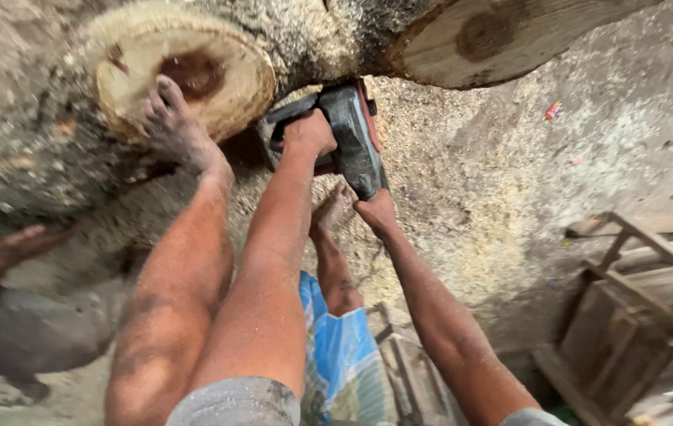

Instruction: The person uses a chainsaw to cut through a large log lying on the ground. Another person assists by holding the log steady. The cut separates a section of the log, which is then moved aside.

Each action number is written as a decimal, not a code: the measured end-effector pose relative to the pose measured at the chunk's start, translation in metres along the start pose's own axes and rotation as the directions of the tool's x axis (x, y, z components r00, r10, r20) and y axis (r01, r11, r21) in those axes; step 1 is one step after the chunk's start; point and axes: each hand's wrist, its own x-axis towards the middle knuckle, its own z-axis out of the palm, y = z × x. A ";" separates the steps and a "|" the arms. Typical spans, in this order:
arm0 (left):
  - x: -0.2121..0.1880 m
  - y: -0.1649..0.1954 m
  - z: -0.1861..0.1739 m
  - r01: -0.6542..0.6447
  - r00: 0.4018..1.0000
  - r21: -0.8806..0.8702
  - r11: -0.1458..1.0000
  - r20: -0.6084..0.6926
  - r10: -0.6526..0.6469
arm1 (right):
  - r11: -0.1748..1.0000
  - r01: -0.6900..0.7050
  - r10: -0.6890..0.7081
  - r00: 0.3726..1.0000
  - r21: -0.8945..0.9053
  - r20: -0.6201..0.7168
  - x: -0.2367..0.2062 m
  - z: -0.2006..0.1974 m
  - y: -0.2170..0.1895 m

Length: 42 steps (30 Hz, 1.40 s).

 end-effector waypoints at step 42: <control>-0.032 0.015 -0.034 0.110 0.985 0.058 0.992 0.125 -0.116 | 0.994 -0.101 0.106 0.986 -0.044 0.131 0.014 0.009 0.018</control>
